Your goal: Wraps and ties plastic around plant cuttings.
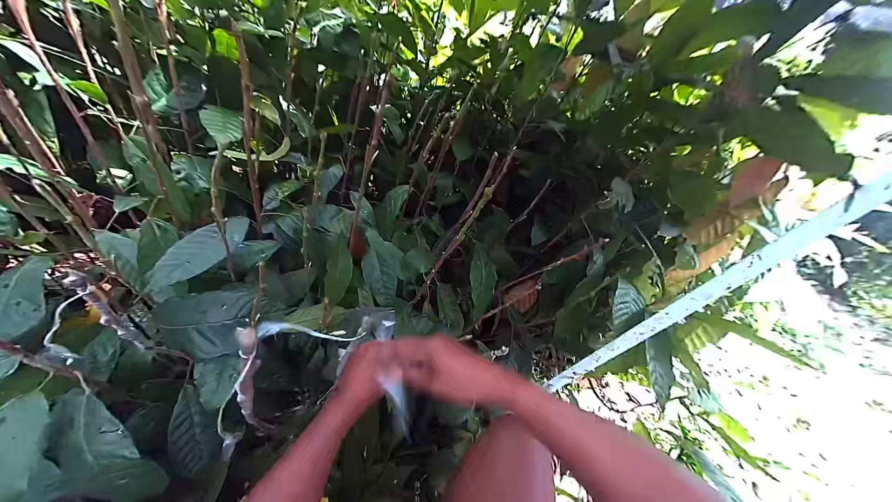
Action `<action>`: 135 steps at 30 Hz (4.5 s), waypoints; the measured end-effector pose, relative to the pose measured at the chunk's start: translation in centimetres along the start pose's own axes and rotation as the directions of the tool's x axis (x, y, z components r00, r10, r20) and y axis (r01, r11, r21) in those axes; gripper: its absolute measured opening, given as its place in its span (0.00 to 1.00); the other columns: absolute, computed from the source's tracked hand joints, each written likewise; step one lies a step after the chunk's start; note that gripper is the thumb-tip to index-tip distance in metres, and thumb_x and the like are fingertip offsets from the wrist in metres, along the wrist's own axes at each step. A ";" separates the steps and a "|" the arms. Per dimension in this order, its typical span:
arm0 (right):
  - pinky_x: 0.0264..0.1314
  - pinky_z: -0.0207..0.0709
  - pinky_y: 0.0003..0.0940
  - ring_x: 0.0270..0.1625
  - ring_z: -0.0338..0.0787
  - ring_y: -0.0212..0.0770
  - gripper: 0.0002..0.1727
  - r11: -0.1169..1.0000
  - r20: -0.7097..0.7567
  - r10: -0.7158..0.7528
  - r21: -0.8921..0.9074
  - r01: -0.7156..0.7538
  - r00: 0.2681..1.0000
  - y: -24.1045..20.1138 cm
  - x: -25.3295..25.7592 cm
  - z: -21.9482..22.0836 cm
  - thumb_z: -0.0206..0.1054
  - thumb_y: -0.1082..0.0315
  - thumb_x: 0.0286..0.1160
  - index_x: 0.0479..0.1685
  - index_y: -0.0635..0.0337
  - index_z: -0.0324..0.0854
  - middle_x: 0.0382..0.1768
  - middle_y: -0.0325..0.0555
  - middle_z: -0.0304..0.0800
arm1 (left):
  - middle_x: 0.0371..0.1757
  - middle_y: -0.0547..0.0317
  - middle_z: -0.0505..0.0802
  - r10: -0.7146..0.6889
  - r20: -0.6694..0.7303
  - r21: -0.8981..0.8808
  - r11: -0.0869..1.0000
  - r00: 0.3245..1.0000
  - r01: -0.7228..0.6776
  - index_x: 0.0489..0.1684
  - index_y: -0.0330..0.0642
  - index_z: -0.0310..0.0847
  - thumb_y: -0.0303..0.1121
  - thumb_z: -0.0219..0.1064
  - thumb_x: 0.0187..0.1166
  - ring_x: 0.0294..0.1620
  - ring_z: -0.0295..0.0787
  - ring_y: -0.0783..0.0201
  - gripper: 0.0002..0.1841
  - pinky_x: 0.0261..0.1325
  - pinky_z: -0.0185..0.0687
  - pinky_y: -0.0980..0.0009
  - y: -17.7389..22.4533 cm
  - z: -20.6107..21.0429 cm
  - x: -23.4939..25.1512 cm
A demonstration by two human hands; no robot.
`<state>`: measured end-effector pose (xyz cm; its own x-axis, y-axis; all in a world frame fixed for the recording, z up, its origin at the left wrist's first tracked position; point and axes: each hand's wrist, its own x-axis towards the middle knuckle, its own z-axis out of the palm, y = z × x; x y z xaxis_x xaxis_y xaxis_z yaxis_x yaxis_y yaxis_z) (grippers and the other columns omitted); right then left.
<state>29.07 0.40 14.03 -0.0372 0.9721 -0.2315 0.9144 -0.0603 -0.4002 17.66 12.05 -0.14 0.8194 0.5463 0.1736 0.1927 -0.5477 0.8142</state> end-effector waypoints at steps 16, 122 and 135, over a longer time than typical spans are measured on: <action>0.64 0.80 0.62 0.55 0.93 0.56 0.13 0.981 0.113 0.189 -0.067 -0.183 0.975 5.8 -0.9 3.3 0.69 0.62 0.81 0.55 0.61 0.88 0.48 0.56 0.94 | 0.32 0.59 0.94 -0.075 -0.265 -0.200 0.980 0.961 0.021 0.40 0.39 0.89 0.35 0.71 0.75 0.30 0.93 0.68 0.08 0.41 0.93 0.65 -1.9 -1.7 0.2; 0.61 0.82 0.66 0.61 0.91 0.62 0.15 0.958 -0.139 -0.049 -0.286 0.007 0.989 1.8 1.0 -0.8 0.56 0.69 0.87 0.57 0.60 0.88 0.58 0.57 0.91 | 0.34 0.63 0.94 -0.044 -0.325 -0.515 0.846 0.945 -0.138 0.39 0.38 0.91 0.30 0.72 0.77 0.25 0.88 0.72 0.05 0.30 0.87 0.75 4.1 -2.9 0.9; 0.40 0.78 0.25 0.35 0.82 0.28 0.09 0.711 -0.076 0.149 0.701 -0.053 0.986 2.7 2.3 -1.1 0.63 0.66 0.86 0.50 0.64 0.80 0.36 0.38 0.82 | 0.42 0.64 0.94 0.184 -0.468 -0.432 0.805 0.864 -0.405 0.48 0.37 0.92 0.26 0.71 0.75 0.31 0.87 0.78 0.09 0.35 0.85 0.81 2.4 -2.3 0.4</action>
<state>31.88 2.72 13.43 0.1297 0.9667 -0.2204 0.3696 -0.2534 -0.8939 17.14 12.43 3.16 0.4912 0.6680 0.5590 -0.4103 -0.3887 0.8250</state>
